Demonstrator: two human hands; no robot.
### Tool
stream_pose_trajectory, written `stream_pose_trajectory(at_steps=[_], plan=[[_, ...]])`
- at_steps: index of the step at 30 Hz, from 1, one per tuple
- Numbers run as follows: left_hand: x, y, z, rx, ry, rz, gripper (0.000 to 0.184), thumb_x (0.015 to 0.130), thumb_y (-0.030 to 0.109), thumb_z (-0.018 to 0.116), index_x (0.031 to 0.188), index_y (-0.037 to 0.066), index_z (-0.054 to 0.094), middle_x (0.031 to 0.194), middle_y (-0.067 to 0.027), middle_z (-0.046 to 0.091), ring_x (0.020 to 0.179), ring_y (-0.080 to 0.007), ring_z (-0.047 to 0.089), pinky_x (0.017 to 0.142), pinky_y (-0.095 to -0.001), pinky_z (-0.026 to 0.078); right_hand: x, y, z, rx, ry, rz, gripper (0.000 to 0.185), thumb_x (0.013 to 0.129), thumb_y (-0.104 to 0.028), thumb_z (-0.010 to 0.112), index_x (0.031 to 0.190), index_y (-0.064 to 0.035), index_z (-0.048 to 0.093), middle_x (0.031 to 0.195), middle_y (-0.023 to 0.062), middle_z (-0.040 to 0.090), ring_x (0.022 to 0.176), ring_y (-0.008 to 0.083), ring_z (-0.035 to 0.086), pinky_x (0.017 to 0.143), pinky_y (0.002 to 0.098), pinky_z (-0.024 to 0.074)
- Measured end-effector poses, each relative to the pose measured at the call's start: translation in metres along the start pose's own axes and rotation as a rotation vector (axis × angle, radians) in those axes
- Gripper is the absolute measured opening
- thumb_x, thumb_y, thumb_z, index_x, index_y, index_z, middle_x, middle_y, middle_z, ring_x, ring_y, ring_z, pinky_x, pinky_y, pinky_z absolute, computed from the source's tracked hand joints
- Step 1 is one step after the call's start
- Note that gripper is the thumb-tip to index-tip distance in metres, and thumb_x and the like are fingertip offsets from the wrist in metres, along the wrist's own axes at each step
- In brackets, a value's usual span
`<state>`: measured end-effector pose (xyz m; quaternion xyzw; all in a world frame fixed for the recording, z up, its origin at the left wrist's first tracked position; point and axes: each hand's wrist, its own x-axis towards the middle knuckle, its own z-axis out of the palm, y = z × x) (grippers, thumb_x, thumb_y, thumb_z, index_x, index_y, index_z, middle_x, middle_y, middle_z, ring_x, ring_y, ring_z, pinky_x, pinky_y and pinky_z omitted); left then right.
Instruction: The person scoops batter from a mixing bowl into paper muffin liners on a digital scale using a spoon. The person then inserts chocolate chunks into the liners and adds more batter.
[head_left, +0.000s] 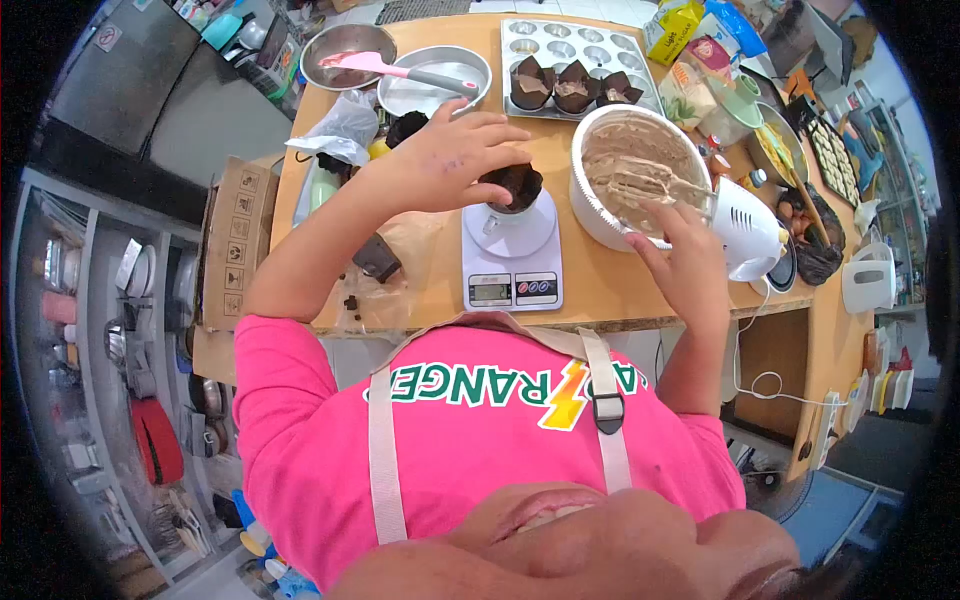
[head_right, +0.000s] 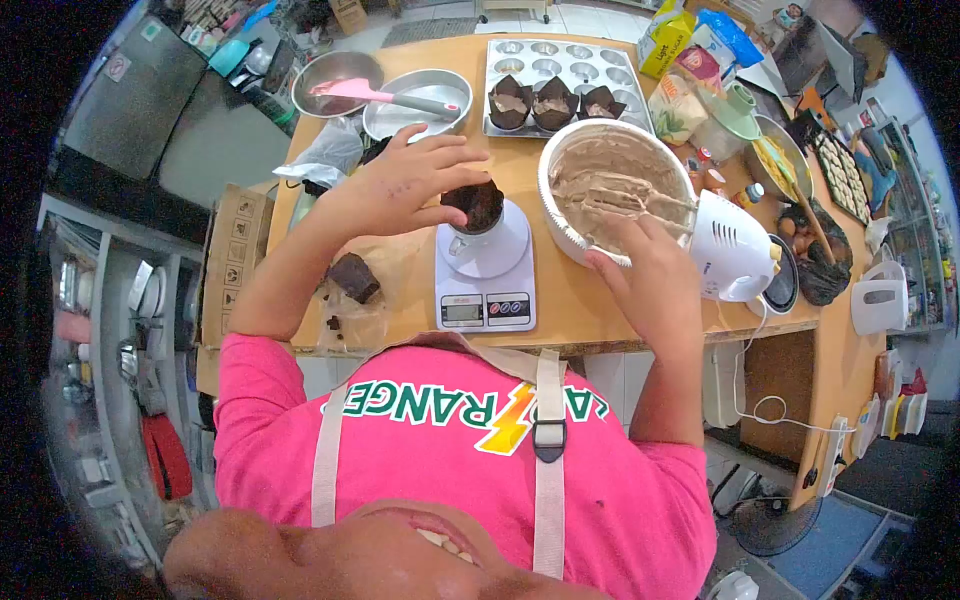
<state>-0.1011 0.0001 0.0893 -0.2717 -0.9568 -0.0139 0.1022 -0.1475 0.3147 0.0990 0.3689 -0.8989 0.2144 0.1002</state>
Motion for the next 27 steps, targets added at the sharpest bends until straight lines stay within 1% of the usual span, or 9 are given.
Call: stream_pose_trajectory(at_steps=[2,3,5,6,9,10,16,23,27], plan=[[0.008,0.002,-0.003,-0.190,-0.003,-0.101,0.046,0.085,0.037,0.064,0.123,0.012,0.055,0.122,-0.0087,0.058,0.117,-0.0260,0.052,0.101,-0.0455,0.036,-0.003,0.001,0.007,0.047,-0.015,0.034,0.033,0.079,-0.023,0.071,0.108,-0.0083,0.064,0.092,0.0126,0.061,0.081,0.0305,0.062,0.069,0.0400,0.0491],[0.012,-0.002,0.001,-0.191,-0.004,-0.104,0.046,0.085,0.037,0.064,0.123,0.012,0.055,0.122,-0.0087,0.058,0.117,-0.0260,0.052,0.101,-0.0455,0.036,-0.002,0.002,0.010,0.106,-0.040,0.063,0.032,0.079,-0.022,0.071,0.107,-0.0076,0.064,0.091,0.0124,0.062,0.077,0.0295,0.063,0.067,0.0392,0.0491],[0.020,-0.013,0.017,-0.320,-0.032,-0.222,0.047,0.083,0.034,0.066,0.122,0.010,0.054,0.110,-0.0109,0.062,0.105,-0.0280,0.058,0.090,-0.0391,0.045,-0.002,0.001,0.014,0.166,-0.067,0.089,0.031,0.079,-0.021,0.071,0.106,-0.0069,0.064,0.089,0.0123,0.063,0.073,0.0284,0.063,0.065,0.0383,0.0492],[0.023,-0.013,0.026,-0.320,-0.021,-0.249,0.038,0.081,0.030,0.068,0.111,0.008,0.058,0.100,-0.0115,0.063,0.096,-0.0301,0.061,0.081,-0.0389,0.048,-0.001,0.001,0.017,0.166,-0.048,0.075,0.030,0.079,-0.020,0.071,0.105,-0.0062,0.065,0.087,0.0125,0.064,0.071,0.0274,0.063,0.064,0.0376,0.0489],[0.034,-0.003,0.025,-0.235,-0.145,-0.249,0.032,0.080,0.028,0.070,0.100,0.006,0.058,0.094,-0.0122,0.064,0.093,-0.0310,0.061,0.081,-0.0405,0.048,-0.001,0.000,0.017,0.173,-0.025,0.082,0.029,0.078,-0.020,0.072,0.102,-0.0056,0.066,0.083,0.0128,0.064,0.067,0.0258,0.062,0.062,0.0366,0.0485],[0.035,-0.001,0.027,-0.241,-0.118,-0.258,0.024,0.079,0.021,0.068,0.092,0.006,0.056,0.089,-0.0133,0.063,0.090,-0.0318,0.061,0.078,-0.0417,0.048,-0.001,-0.001,0.017,0.182,-0.026,0.099,0.028,0.078,-0.020,0.072,0.101,-0.0055,0.067,0.082,0.0127,0.064,0.066,0.0253,0.061,0.061,0.0364,0.0484],[0.032,-0.008,0.039,-0.206,-0.029,-0.191,0.014,0.077,0.008,0.060,0.090,0.004,0.055,0.086,-0.0145,0.062,0.087,-0.0333,0.060,0.075,-0.0431,0.048,-0.005,0.005,0.022,0.195,0.029,0.092,0.029,0.076,-0.019,0.074,0.101,-0.0055,0.067,0.079,0.0111,0.064,0.063,0.0230,0.059,0.060,0.0345,0.0480],[0.029,-0.009,0.029,-0.245,-0.104,-0.263,0.014,0.082,0.010,0.056,0.094,0.004,0.057,0.087,-0.0153,0.062,0.088,-0.0341,0.060,0.076,-0.0438,0.048,-0.009,0.013,0.017,0.221,0.055,0.127,0.028,0.076,-0.019,0.074,0.100,-0.0055,0.068,0.076,0.0095,0.062,0.060,0.0195,0.055,0.058,0.0319,0.0463],[0.029,-0.008,0.024,-0.239,-0.023,-0.227,0.016,0.086,0.016,0.055,0.096,0.005,0.058,0.090,-0.0150,0.063,0.089,-0.0338,0.060,0.076,-0.0428,0.048,-0.009,0.016,0.014,0.237,0.100,0.124,0.028,0.077,-0.019,0.074,0.100,-0.0054,0.068,0.075,0.0088,0.061,0.059,0.0185,0.054,0.057,0.0312,0.0444]])
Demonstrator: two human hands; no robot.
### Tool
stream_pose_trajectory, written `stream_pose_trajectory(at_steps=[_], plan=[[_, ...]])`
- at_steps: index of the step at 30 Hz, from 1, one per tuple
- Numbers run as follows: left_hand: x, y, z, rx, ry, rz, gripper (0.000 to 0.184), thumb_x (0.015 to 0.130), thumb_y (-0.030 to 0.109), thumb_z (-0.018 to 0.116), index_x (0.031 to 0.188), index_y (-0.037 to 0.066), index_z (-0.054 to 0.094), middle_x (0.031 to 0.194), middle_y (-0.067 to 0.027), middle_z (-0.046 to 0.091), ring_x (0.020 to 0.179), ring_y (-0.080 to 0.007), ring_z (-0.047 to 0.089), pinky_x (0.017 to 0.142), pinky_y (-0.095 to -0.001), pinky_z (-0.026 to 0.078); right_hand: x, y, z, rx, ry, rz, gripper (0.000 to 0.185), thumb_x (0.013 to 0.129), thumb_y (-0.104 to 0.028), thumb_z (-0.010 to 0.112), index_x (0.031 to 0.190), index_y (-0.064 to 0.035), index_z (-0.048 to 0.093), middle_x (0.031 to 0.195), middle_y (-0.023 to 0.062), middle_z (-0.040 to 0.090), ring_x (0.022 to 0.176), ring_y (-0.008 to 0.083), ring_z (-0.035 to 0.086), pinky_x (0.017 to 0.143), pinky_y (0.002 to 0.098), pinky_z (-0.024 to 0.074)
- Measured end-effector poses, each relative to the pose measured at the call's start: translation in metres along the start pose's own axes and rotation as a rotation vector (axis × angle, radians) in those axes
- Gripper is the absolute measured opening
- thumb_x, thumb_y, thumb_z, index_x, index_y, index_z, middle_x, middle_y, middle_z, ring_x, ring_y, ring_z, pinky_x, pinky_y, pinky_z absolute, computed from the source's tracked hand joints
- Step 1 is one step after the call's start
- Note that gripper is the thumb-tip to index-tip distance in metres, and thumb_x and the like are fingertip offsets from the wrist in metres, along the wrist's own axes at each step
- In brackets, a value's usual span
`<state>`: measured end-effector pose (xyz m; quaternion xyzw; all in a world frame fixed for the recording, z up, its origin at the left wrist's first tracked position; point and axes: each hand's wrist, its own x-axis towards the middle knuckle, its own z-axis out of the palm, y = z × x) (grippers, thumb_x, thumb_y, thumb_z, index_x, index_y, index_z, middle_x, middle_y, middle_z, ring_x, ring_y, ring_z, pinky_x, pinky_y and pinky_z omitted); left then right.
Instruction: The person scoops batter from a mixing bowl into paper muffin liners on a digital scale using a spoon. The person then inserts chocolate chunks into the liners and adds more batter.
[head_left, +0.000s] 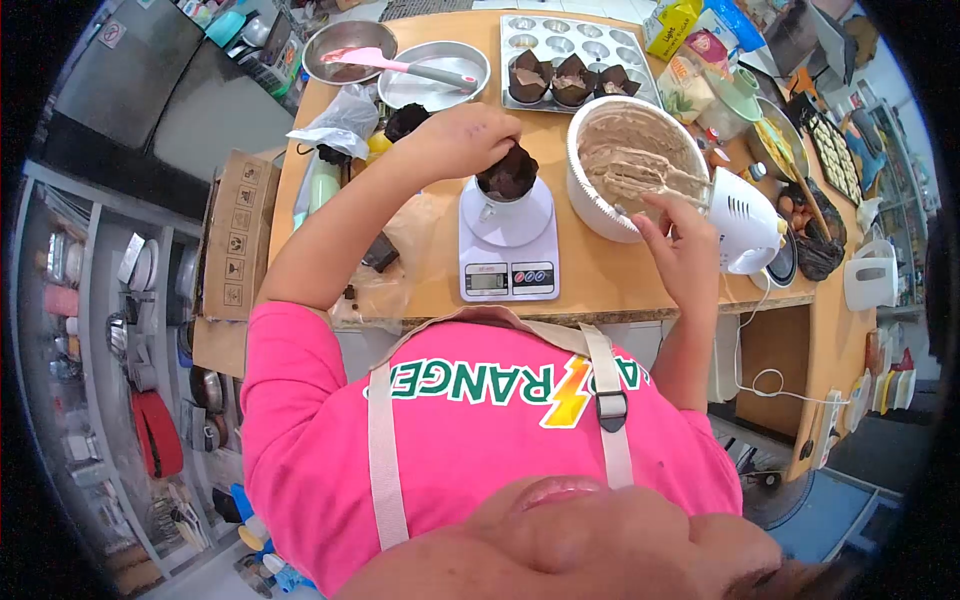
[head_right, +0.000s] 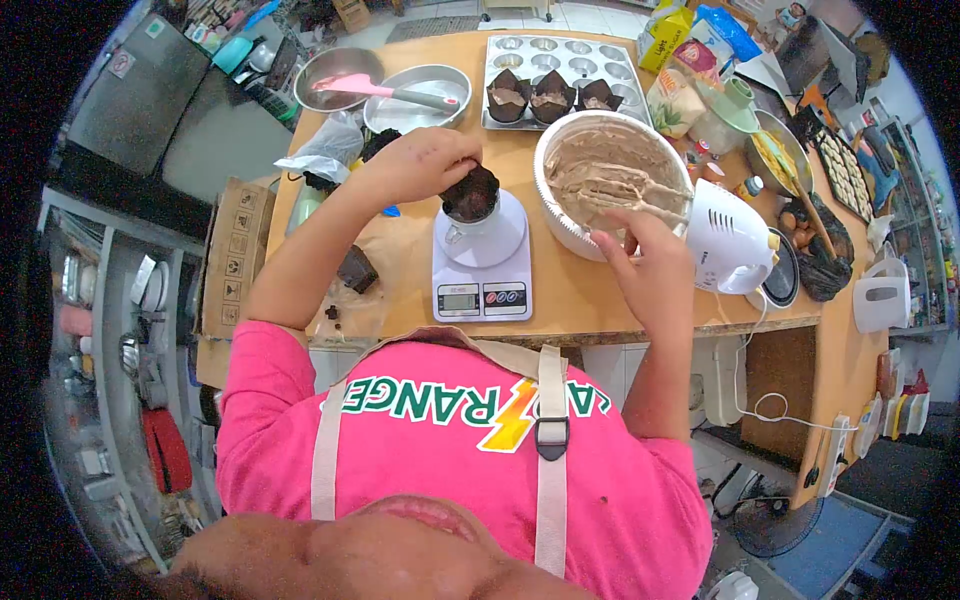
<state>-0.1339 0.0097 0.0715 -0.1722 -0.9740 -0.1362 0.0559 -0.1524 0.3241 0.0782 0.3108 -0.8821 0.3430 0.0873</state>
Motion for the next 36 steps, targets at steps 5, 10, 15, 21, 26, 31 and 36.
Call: stream_pose_trajectory(at_steps=[5,10,15,21,26,31,36], plan=[[-0.002,0.019,-0.009,-0.008,0.046,-0.049,0.024,0.088,0.025,0.057,0.102,0.007,0.060,0.095,-0.0141,0.063,0.092,-0.0322,0.060,0.081,-0.0407,0.048,-0.004,-0.003,-0.002,-0.047,-0.065,-0.008,0.030,0.076,-0.020,0.075,0.101,-0.0058,0.068,0.074,0.0086,0.061,0.059,0.0183,0.054,0.057,0.0316,0.0443],[-0.007,0.078,0.002,-0.266,0.539,0.246,0.034,0.084,0.019,0.066,0.115,0.006,0.057,0.110,-0.0123,0.059,0.101,-0.0259,0.057,0.085,-0.0358,0.047,0.003,-0.013,0.016,0.007,-0.037,-0.099,0.028,0.080,-0.023,0.070,0.102,-0.0069,0.066,0.079,0.0095,0.064,0.064,0.0227,0.060,0.060,0.0354,0.0478],[-0.020,0.112,0.054,-0.992,0.413,-0.011,0.037,0.085,0.013,0.068,0.118,0.007,0.052,0.115,-0.0071,0.053,0.099,-0.0176,0.052,0.084,-0.0299,0.045,0.021,-0.004,0.014,-0.311,-0.025,-0.169,0.017,0.086,-0.022,0.061,0.089,-0.0059,0.063,0.083,0.0113,0.065,0.073,0.0301,0.063,0.063,0.0404,0.0485],[-0.023,0.126,0.115,-1.697,0.074,-0.425,0.040,0.094,0.017,0.056,0.128,0.006,0.038,0.121,-0.0071,0.048,0.113,-0.0160,0.050,0.091,-0.0329,0.044,0.014,0.011,-0.007,-0.134,0.029,-0.228,0.008,0.085,-0.011,0.060,0.089,-0.0055,0.064,0.081,0.0122,0.063,0.075,0.0327,0.062,0.066,0.0415,0.0477],[-0.010,0.124,0.131,-2.028,0.159,-0.482,0.034,0.096,0.016,0.054,0.124,0.005,0.040,0.119,-0.0097,0.052,0.112,-0.0192,0.052,0.092,-0.0340,0.044,-0.005,0.011,-0.019,-0.077,0.081,-0.266,0.013,0.081,-0.001,0.061,0.093,-0.0046,0.065,0.083,0.0121,0.063,0.077,0.0314,0.060,0.067,0.0399,0.0473],[0.009,0.124,0.129,-2.082,0.243,-0.555,0.029,0.097,0.017,0.053,0.120,0.004,0.041,0.118,-0.0122,0.055,0.110,-0.0219,0.055,0.092,-0.0364,0.045,-0.011,0.023,0.001,-0.229,0.017,-0.230,0.012,0.083,-0.005,0.060,0.094,-0.0045,0.065,0.084,0.0125,0.063,0.076,0.0306,0.060,0.067,0.0388,0.0473],[0.012,0.127,0.123,-2.107,0.204,-0.595,0.029,0.097,0.020,0.053,0.118,0.004,0.040,0.120,-0.0143,0.054,0.111,-0.0272,0.057,0.092,-0.0394,0.048,-0.011,0.035,0.012,-0.074,0.105,-0.036,0.015,0.091,-0.015,0.056,0.093,-0.0022,0.064,0.075,0.0135,0.062,0.067,0.0298,0.059,0.062,0.0380,0.0457]])
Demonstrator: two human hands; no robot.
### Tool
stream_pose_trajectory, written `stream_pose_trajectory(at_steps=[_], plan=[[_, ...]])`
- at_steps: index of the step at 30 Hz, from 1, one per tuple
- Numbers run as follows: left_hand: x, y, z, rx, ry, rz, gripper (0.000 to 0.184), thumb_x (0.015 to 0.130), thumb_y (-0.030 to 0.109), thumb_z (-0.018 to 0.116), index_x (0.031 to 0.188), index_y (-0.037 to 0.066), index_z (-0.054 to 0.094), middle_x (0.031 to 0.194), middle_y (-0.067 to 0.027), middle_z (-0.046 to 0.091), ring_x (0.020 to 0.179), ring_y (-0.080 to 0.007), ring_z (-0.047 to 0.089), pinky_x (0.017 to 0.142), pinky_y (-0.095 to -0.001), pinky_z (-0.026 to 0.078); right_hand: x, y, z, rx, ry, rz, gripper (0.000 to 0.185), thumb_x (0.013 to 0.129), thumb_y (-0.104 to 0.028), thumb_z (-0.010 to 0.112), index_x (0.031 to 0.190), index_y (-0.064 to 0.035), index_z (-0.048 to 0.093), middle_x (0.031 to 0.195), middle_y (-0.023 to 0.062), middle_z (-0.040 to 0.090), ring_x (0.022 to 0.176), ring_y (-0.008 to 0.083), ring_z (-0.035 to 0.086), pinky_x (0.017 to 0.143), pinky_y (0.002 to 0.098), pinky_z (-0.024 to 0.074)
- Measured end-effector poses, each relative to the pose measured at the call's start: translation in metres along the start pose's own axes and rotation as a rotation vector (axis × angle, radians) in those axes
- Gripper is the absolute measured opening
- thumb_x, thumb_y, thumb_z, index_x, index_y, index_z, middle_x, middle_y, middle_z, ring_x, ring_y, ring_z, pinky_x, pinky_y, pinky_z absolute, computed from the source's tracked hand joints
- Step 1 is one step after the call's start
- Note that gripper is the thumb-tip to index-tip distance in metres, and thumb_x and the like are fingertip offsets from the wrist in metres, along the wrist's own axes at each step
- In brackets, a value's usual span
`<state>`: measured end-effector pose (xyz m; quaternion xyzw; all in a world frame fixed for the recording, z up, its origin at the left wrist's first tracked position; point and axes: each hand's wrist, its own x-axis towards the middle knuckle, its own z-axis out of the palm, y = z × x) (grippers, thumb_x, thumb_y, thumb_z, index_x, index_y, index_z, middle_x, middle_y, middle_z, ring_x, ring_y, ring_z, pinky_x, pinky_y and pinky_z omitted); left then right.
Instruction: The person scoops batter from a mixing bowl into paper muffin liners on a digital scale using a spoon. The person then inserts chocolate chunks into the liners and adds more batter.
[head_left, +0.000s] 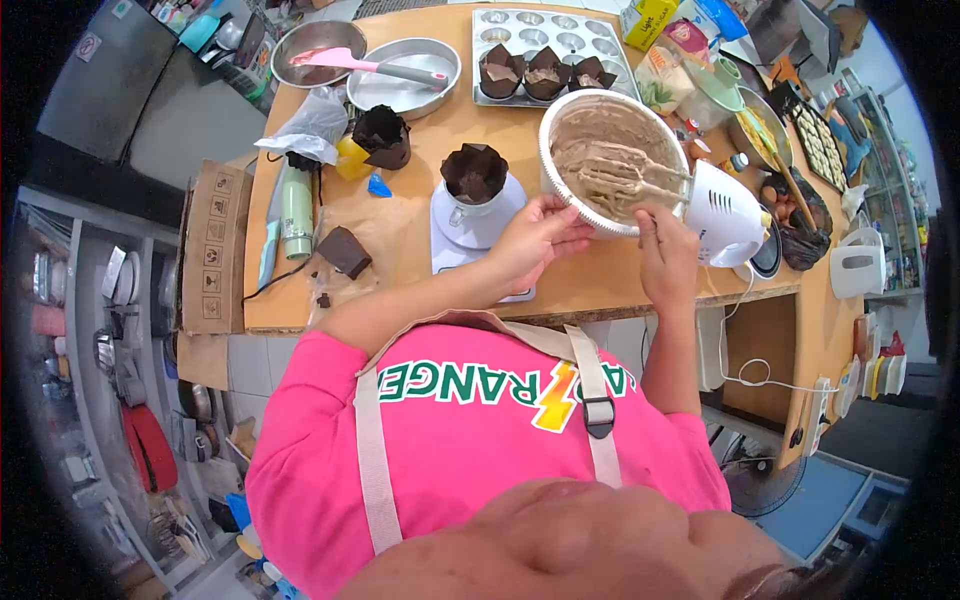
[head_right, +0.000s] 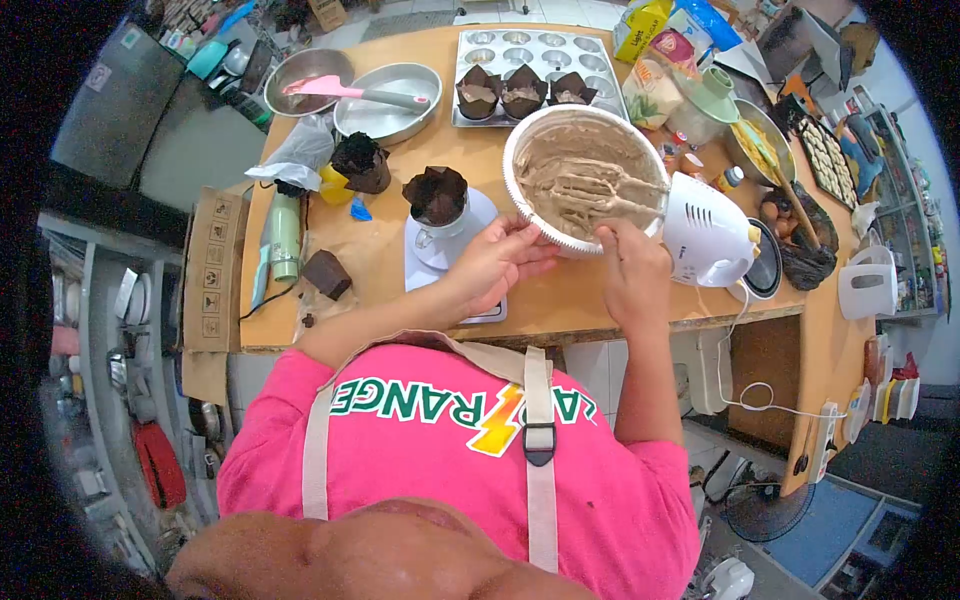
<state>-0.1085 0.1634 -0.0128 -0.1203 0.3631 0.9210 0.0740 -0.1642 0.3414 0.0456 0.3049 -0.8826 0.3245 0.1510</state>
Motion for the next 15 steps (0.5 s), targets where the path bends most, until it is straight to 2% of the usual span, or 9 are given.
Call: stream_pose_trajectory(at_steps=[1,2,4,8,10,15], plan=[[0.001,-0.001,-0.001,0.002,0.002,0.000,0.029,0.097,0.020,0.053,0.118,0.004,0.040,0.120,-0.0143,0.054,0.111,-0.0272,0.057,0.092,-0.0394,0.048,0.000,0.000,0.000,0.055,-0.013,0.107,0.019,0.093,-0.018,0.054,0.093,-0.0010,0.064,0.070,0.0138,0.061,0.062,0.0278,0.059,0.059,0.0369,0.0449],[0.002,-0.002,-0.002,-0.006,-0.004,0.002,0.029,0.097,0.020,0.053,0.118,0.005,0.039,0.120,-0.0141,0.054,0.111,-0.0274,0.057,0.093,-0.0396,0.048,-0.002,0.001,0.000,0.056,-0.011,0.108,0.019,0.093,-0.018,0.054,0.093,-0.0010,0.064,0.070,0.0138,0.061,0.062,0.0278,0.059,0.059,0.0369,0.0449],[0.004,-0.005,-0.003,-0.013,-0.015,0.004,0.029,0.097,0.020,0.053,0.117,0.005,0.039,0.120,-0.0140,0.054,0.111,-0.0277,0.057,0.093,-0.0398,0.048,-0.005,0.006,0.000,0.211,0.023,0.208,0.023,0.097,-0.019,0.051,0.091,-0.0007,0.065,0.057,0.0033,0.052,0.049,0.0091,0.048,0.048,0.0273,0.0362],[0.002,-0.009,-0.002,0.010,-0.058,0.032,0.027,0.097,0.019,0.052,0.116,0.005,0.039,0.119,-0.0138,0.053,0.111,-0.0273,0.057,0.094,-0.0404,0.048,-0.010,0.018,0.003,0.447,0.039,0.328,0.024,0.097,-0.019,0.050,0.092,-0.0014,0.065,0.057,0.0003,0.052,0.049,0.0051,0.045,0.045,0.0222,0.0317],[0.001,-0.010,-0.002,0.029,-0.057,0.036,0.027,0.097,0.019,0.052,0.116,0.005,0.039,0.119,-0.0138,0.053,0.111,-0.0272,0.057,0.094,-0.0406,0.048,-0.011,0.021,0.003,0.636,0.024,0.496,0.025,0.097,-0.021,0.051,0.092,-0.0009,0.064,0.060,0.0029,0.058,0.050,0.0064,0.048,0.046,0.0223,0.0351],[0.005,-0.013,-0.005,0.036,-0.063,0.041,0.027,0.098,0.020,0.052,0.116,0.005,0.039,0.119,-0.0133,0.053,0.111,-0.0269,0.057,0.094,-0.0401,0.048,-0.018,0.014,0.003,0.877,0.083,0.622,0.023,0.097,-0.020,0.049,0.100,0.0000,0.062,0.063,0.0064,0.060,0.048,0.0064,0.048,0.040,0.0201,0.0351]])
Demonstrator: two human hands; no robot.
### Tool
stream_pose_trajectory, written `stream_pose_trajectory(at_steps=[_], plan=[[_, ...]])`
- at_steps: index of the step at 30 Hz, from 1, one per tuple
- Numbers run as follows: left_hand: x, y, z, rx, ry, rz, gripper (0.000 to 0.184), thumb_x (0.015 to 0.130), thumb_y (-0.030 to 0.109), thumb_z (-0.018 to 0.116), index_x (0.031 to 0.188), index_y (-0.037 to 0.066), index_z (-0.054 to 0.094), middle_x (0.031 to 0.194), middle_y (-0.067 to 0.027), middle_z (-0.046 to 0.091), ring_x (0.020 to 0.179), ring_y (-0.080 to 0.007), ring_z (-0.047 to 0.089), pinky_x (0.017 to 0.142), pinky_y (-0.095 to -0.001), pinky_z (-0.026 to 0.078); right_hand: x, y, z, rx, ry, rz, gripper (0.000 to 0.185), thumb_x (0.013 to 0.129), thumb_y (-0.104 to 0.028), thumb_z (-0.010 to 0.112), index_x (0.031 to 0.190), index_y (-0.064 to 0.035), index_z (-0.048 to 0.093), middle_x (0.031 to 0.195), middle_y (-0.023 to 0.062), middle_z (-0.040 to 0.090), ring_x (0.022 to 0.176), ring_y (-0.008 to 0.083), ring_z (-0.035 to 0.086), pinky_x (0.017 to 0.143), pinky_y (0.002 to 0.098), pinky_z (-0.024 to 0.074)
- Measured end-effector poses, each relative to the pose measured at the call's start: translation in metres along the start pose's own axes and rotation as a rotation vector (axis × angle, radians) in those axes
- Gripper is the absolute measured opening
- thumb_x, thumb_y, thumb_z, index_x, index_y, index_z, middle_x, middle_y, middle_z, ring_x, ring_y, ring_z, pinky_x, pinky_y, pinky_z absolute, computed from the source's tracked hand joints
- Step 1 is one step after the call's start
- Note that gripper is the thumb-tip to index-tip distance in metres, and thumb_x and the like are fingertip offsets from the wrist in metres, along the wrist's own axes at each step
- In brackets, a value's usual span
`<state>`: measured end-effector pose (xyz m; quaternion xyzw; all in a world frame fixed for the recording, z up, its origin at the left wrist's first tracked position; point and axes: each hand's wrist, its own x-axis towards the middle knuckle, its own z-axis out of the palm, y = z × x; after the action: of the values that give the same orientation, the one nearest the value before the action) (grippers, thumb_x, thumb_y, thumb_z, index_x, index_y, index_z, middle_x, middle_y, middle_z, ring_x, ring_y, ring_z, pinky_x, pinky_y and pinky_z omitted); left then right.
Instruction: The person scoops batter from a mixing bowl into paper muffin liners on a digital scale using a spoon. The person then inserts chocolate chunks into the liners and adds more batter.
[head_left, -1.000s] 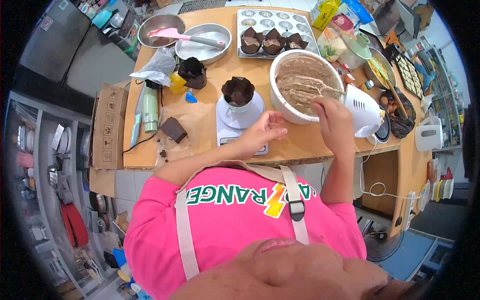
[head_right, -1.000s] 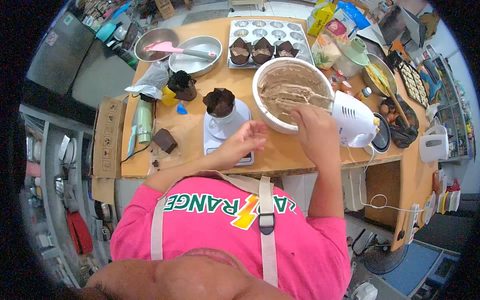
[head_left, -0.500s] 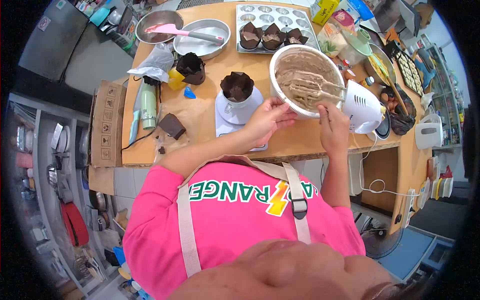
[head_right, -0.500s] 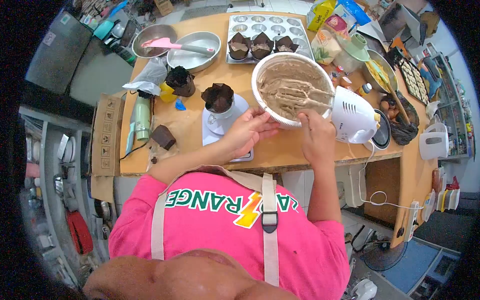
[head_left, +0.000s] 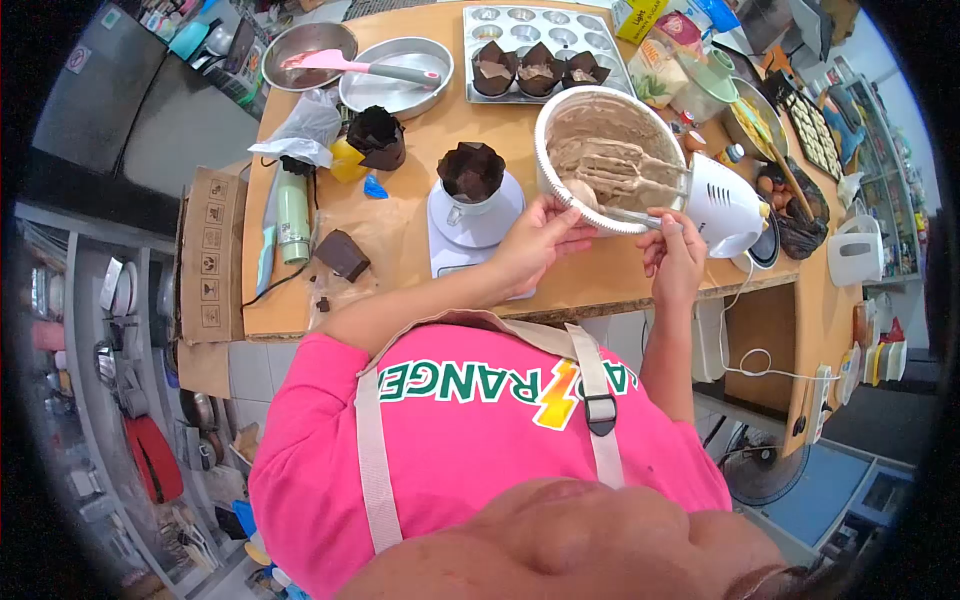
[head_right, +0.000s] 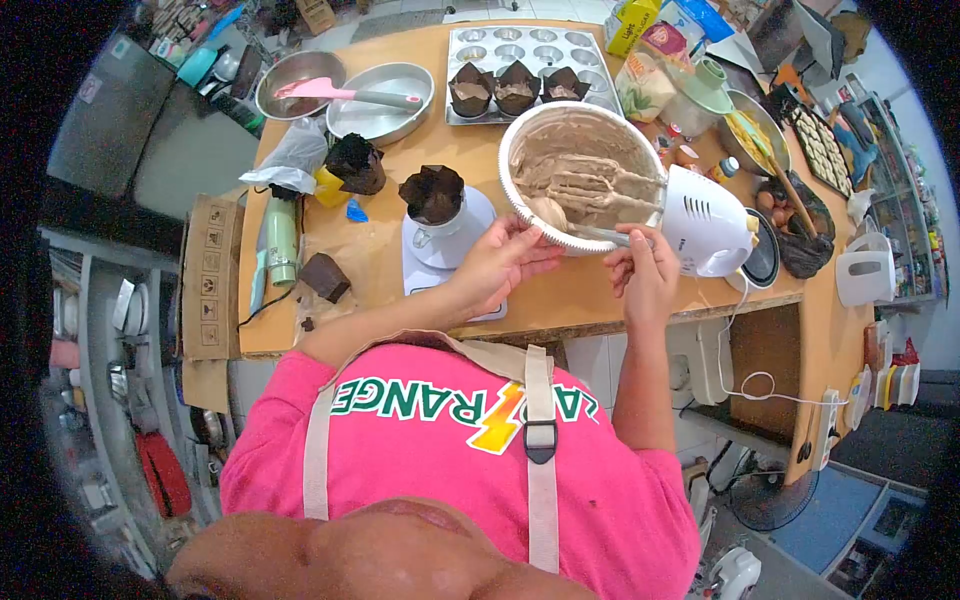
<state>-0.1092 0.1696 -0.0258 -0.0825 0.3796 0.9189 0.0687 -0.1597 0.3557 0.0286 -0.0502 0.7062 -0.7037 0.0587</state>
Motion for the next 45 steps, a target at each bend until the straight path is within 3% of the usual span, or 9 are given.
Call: stream_pose_trajectory(at_steps=[10,19,24,28,31,33,35,37,45], plan=[[-0.006,0.003,-0.004,0.000,-0.017,-0.026,0.027,0.097,0.018,0.052,0.117,0.005,0.039,0.120,-0.0132,0.054,0.112,-0.0267,0.056,0.094,-0.0404,0.046,-0.006,0.011,-0.010,0.354,0.122,-0.036,0.026,0.098,-0.018,0.046,0.107,0.0035,0.056,0.072,0.0146,0.065,0.054,0.0134,0.060,0.044,0.0236,0.0483],[-0.053,0.039,-0.031,0.365,-0.241,-0.161,0.033,0.093,0.010,0.058,0.121,0.004,0.041,0.119,-0.0096,0.053,0.119,-0.0193,0.049,0.101,-0.0340,0.041,-0.002,-0.016,-0.012,0.317,0.147,-0.200,0.027,0.098,-0.019,0.047,0.109,0.0034,0.056,0.073,0.0139,0.065,0.055,0.0141,0.059,0.047,0.0247,0.0471],[-0.078,0.045,-0.057,0.616,-0.330,-0.019,0.033,0.091,0.005,0.060,0.119,0.006,0.044,0.117,-0.0042,0.053,0.115,-0.0139,0.050,0.100,-0.0306,0.040,0.006,-0.038,-0.019,0.276,0.168,-0.297,0.028,0.098,-0.020,0.048,0.109,0.0035,0.057,0.073,0.0137,0.065,0.054,0.0136,0.058,0.047,0.0249,0.0467],[-0.095,0.059,-0.067,0.533,-0.271,0.027,0.030,0.089,0.005,0.062,0.116,0.007,0.048,0.116,-0.0043,0.054,0.108,-0.0119,0.052,0.093,-0.0286,0.042,0.014,-0.057,-0.021,0.285,0.144,-0.389,0.029,0.097,-0.021,0.050,0.109,0.0047,0.056,0.074,0.0143,0.065,0.053,0.0139,0.057,0.047,0.0253,0.0460],[-0.103,0.075,-0.073,0.868,-0.154,0.305,0.024,0.086,0.006,0.065,0.107,0.006,0.054,0.113,-0.0060,0.056,0.100,-0.0128,0.054,0.085,-0.0273,0.043,0.019,-0.072,-0.020,0.289,0.153,-0.427,0.029,0.097,-0.020,0.050,0.109,0.0061,0.056,0.074,0.0149,0.065,0.052,0.0147,0.056,0.048,0.0257,0.0451],[-0.104,0.088,-0.071,1.210,-0.035,0.712,0.018,0.083,0.008,0.068,0.099,0.005,0.059,0.109,-0.0082,0.057,0.095,-0.0156,0.055,0.080,-0.0266,0.042,0.021,-0.082,-0.019,0.271,0.128,-0.492,0.029,0.097,-0.019,0.050,0.108,0.0069,0.056,0.073,0.0150,0.065,0.051,0.0148,0.056,0.047,0.0255,0.0447],[-0.100,0.097,-0.069,1.265,0.063,0.809,0.020,0.081,0.010,0.069,0.099,0.006,0.062,0.108,-0.0096,0.058,0.099,-0.0222,0.055,0.084,-0.0319,0.042,0.025,-0.089,-0.018,0.265,0.134,-0.509,0.030,0.097,-0.019,0.050,0.109,0.0079,0.056,0.072,0.0151,0.065,0.050,0.0145,0.055,0.047,0.0254,0.0445],[-0.095,0.113,-0.065,1.629,0.155,1.056,0.024,0.080,0.014,0.070,0.103,0.008,0.065,0.111,-0.0104,0.058,0.104,-0.0282,0.053,0.090,-0.0390,0.040,0.029,-0.097,-0.016,0.257,0.087,-0.557,0.030,0.097,-0.018,0.049,0.109,0.0088,0.056,0.071,0.0151,0.065,0.050,0.0142,0.055,0.046,0.0249,0.0441],[-0.058,0.143,-0.061,1.754,0.189,1.089,0.021,0.081,0.019,0.068,0.101,0.015,0.070,0.130,-0.0130,0.052,0.125,-0.0343,0.042,0.104,-0.0441,0.031,0.038,-0.105,-0.019,0.296,0.061,-0.537,0.031,0.097,-0.018,0.047,0.110,0.0074,0.057,0.071,0.0151,0.066,0.051,0.0138,0.055,0.047,0.0247,0.0438]])
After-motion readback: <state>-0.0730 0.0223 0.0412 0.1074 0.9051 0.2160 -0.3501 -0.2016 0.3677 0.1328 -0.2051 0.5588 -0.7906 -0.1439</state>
